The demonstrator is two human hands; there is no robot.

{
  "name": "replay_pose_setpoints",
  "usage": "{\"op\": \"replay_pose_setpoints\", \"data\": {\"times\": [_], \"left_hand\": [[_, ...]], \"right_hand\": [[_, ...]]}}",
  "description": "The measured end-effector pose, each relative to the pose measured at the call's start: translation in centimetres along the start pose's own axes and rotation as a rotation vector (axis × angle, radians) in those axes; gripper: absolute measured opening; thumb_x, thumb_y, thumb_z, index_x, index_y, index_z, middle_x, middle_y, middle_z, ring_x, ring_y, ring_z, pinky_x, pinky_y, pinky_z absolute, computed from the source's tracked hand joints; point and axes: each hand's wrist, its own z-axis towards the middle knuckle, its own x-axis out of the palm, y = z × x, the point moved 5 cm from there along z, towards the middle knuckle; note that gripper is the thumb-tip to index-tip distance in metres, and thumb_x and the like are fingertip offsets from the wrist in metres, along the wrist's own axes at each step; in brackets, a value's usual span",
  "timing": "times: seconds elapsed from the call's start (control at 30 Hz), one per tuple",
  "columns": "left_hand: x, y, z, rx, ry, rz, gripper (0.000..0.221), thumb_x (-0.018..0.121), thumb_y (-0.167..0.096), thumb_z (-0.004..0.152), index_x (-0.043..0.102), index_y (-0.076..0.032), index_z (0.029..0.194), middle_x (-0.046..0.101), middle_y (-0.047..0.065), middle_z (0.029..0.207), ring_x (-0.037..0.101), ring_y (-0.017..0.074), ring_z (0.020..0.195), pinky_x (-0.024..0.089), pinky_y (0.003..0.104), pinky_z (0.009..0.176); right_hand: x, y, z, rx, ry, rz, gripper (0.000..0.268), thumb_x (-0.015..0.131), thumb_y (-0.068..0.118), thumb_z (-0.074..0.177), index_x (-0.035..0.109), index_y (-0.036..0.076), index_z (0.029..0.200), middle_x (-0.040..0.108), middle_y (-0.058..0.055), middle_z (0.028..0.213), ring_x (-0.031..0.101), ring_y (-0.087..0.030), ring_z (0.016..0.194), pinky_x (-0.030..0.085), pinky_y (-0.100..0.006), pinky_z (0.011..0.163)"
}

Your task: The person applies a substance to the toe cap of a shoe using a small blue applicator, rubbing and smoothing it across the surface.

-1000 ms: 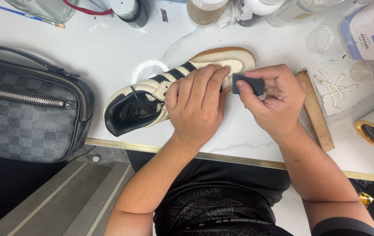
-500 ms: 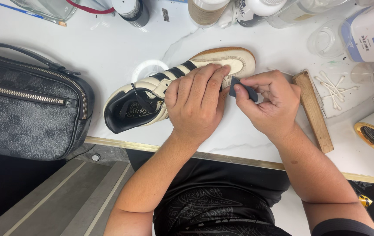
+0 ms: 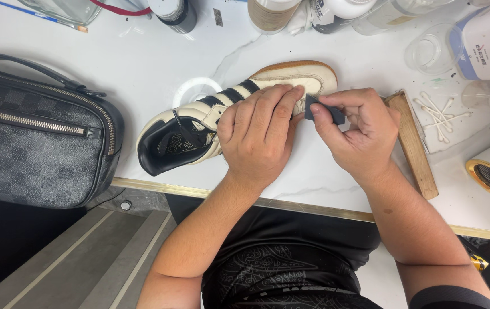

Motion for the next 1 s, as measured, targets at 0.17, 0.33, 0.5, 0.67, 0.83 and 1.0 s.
{"op": "replay_pose_setpoints", "data": {"times": [0.17,0.33,0.5,0.67,0.83,1.0], "left_hand": [[0.0,0.2,0.2,-0.002,0.014,0.0,0.027,0.073,-0.028,0.104,0.071,-0.015,0.128,0.068,-0.007,0.121,0.062,0.0102,0.109,0.035,0.031,0.097],[0.1,0.4,0.3,-0.012,0.046,-0.03,0.029,0.073,-0.03,0.104,0.071,-0.014,0.129,0.067,-0.006,0.123,0.061,0.0116,0.111,0.036,0.032,0.097],[0.5,0.7,0.5,0.018,0.125,-0.025,0.035,0.072,-0.03,0.105,0.066,-0.01,0.133,0.064,-0.001,0.128,0.06,0.0151,0.117,0.037,0.035,0.102],[1.0,1.0,0.8,0.05,0.187,-0.045,0.045,0.074,-0.035,0.103,0.062,-0.007,0.135,0.062,0.004,0.131,0.058,0.0196,0.119,0.036,0.04,0.104],[0.1,0.9,1.1,0.049,0.231,-0.093,0.051,0.075,-0.034,0.095,0.062,-0.004,0.134,0.061,0.009,0.129,0.058,0.0228,0.118,0.035,0.042,0.102],[-0.1,0.5,0.6,0.029,0.223,-0.125,0.039,0.072,-0.029,0.104,0.062,-0.008,0.135,0.062,0.002,0.129,0.059,0.0185,0.118,0.035,0.039,0.105]], "right_hand": [[0.1,-0.1,0.0,0.001,0.022,-0.046,0.021,0.079,-0.008,0.1,0.061,-0.003,0.108,0.073,-0.01,0.092,0.069,-0.007,0.076,0.056,-0.019,0.069],[0.3,-0.1,0.1,0.023,0.034,0.042,0.02,0.075,-0.009,0.103,0.058,-0.004,0.112,0.073,-0.012,0.096,0.071,-0.009,0.084,0.059,-0.02,0.074],[0.6,-0.3,0.4,0.086,0.062,0.065,0.019,0.072,-0.012,0.102,0.056,-0.005,0.11,0.072,-0.012,0.091,0.07,-0.009,0.078,0.057,-0.02,0.064],[0.4,-1.5,0.3,0.264,0.029,0.323,0.02,0.067,-0.012,0.107,0.052,-0.005,0.117,0.07,-0.013,0.093,0.067,-0.007,0.071,0.055,-0.02,0.059],[0.3,-1.8,0.5,0.309,0.012,0.34,0.018,0.067,-0.01,0.107,0.054,-0.005,0.118,0.069,-0.012,0.093,0.064,-0.006,0.068,0.054,-0.019,0.059],[0.2,-1.8,0.0,0.329,0.008,0.28,0.019,0.069,-0.009,0.105,0.056,-0.005,0.118,0.07,-0.011,0.096,0.062,-0.006,0.067,0.05,-0.018,0.055]]}}
